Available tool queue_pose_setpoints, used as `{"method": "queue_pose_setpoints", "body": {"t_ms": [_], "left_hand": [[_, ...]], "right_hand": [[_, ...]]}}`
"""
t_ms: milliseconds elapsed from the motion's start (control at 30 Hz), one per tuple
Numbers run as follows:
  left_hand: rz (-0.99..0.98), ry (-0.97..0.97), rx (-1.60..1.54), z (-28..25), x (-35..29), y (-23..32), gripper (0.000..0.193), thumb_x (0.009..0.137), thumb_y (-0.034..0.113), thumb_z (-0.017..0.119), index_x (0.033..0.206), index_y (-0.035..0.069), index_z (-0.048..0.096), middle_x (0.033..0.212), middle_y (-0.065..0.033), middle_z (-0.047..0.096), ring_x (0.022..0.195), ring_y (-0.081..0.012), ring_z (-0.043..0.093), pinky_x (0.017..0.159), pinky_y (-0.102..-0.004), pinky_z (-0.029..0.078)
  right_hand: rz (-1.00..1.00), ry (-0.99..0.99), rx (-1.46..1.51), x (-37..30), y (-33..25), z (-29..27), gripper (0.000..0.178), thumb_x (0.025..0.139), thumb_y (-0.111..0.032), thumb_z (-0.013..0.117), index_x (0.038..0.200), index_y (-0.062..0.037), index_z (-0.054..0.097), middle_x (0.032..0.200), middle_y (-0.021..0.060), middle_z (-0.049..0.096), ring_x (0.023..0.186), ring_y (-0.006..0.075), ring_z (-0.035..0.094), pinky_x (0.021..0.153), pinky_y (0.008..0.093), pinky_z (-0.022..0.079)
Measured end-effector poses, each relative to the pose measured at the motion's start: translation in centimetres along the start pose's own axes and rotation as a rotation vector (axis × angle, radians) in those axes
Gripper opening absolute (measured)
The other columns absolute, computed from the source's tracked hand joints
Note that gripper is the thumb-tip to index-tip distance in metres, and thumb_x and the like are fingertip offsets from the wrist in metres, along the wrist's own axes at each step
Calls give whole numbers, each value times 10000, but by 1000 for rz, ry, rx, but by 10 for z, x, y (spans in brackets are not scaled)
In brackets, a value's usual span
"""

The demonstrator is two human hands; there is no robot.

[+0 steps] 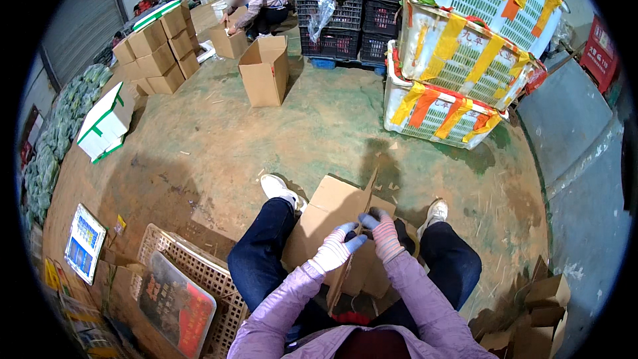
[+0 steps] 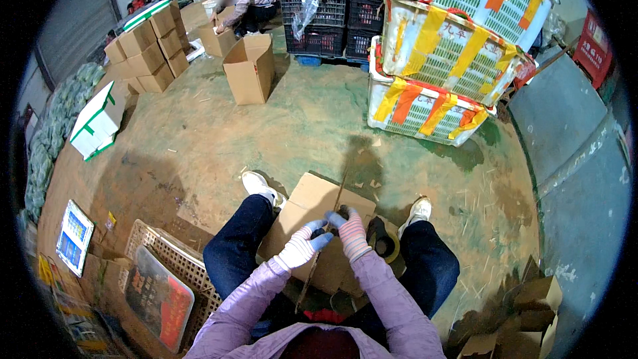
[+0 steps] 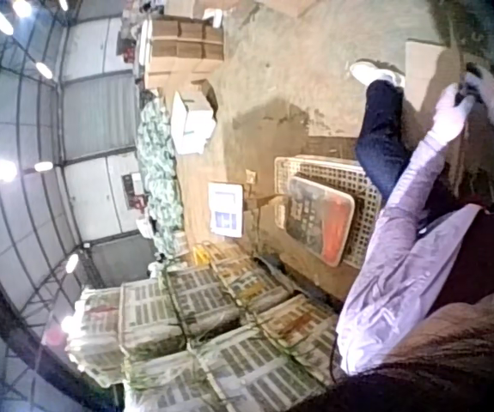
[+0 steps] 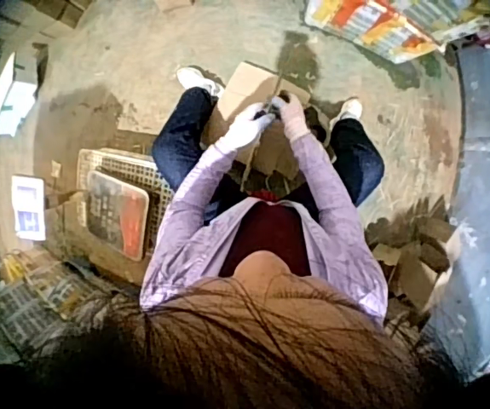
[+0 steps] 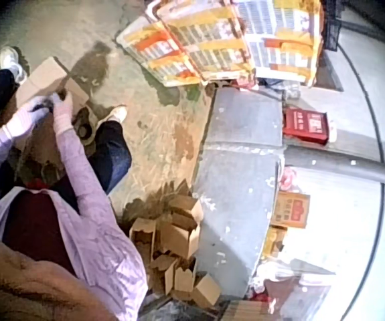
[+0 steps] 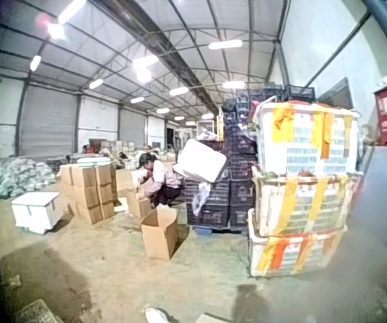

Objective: The person assembles cardboard boxes by hand, folding the flaps and securing the bottom with a tape dispenser.

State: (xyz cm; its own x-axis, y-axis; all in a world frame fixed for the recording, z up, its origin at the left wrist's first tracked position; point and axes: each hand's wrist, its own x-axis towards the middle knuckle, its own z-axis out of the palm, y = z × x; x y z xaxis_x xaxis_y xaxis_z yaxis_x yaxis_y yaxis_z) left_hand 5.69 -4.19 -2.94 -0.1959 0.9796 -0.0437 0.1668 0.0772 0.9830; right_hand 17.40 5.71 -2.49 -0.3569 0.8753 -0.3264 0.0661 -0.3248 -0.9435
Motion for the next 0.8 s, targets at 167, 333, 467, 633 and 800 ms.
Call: {"method": "queue_pose_setpoints", "body": {"t_ms": [167, 333, 467, 633, 800], "left_hand": [[-126, -56, -25, -3, 1, 16, 588, 773, 324, 673, 1226, 9, 468, 1121, -173, 556, 1023, -242, 548, 860, -340, 450], [-64, 97, -74, -23, 8, -17, 487, 721, 197, 739, 1114, -8, 538, 1005, -109, 588, 899, -173, 552, 811, -296, 463], [-40, 85, -14, -22, 3, -10, 552, 748, 325, 704, 1144, -10, 516, 1010, -133, 581, 884, -197, 557, 809, -319, 467], [-74, 154, 255, 5, 18, 20, 736, 708, 439, 706, 1250, 20, 435, 1205, -225, 477, 1084, -326, 509, 905, -382, 426], [-181, 50, 370, 0, 31, 22, 690, 707, 501, 661, 1176, 19, 505, 1134, -240, 529, 1052, -330, 534, 893, -386, 429]], "right_hand": [[-122, 43, -276, 31, -7, -15, 686, 676, -278, 742, 1189, 72, 449, 1155, 213, 537, 1063, 300, 522, 895, 361, 418], [-247, 98, -383, 46, 13, -34, 570, 670, -167, 743, 1139, 46, 498, 1054, 137, 590, 921, 229, 556, 796, 318, 447], [-176, 33, -235, 29, 3, -34, 448, 721, -131, 693, 1107, 13, 516, 1029, 187, 603, 898, 276, 565, 802, 343, 437], [43, -14, -111, 20, -17, -6, 432, 707, -119, 663, 1084, 34, 520, 974, 130, 608, 822, 228, 580, 658, 303, 483], [-282, 75, -570, 35, -6, -22, 534, 662, -84, 712, 1136, 1, 481, 1029, 169, 596, 928, 261, 572, 793, 335, 465]]}}
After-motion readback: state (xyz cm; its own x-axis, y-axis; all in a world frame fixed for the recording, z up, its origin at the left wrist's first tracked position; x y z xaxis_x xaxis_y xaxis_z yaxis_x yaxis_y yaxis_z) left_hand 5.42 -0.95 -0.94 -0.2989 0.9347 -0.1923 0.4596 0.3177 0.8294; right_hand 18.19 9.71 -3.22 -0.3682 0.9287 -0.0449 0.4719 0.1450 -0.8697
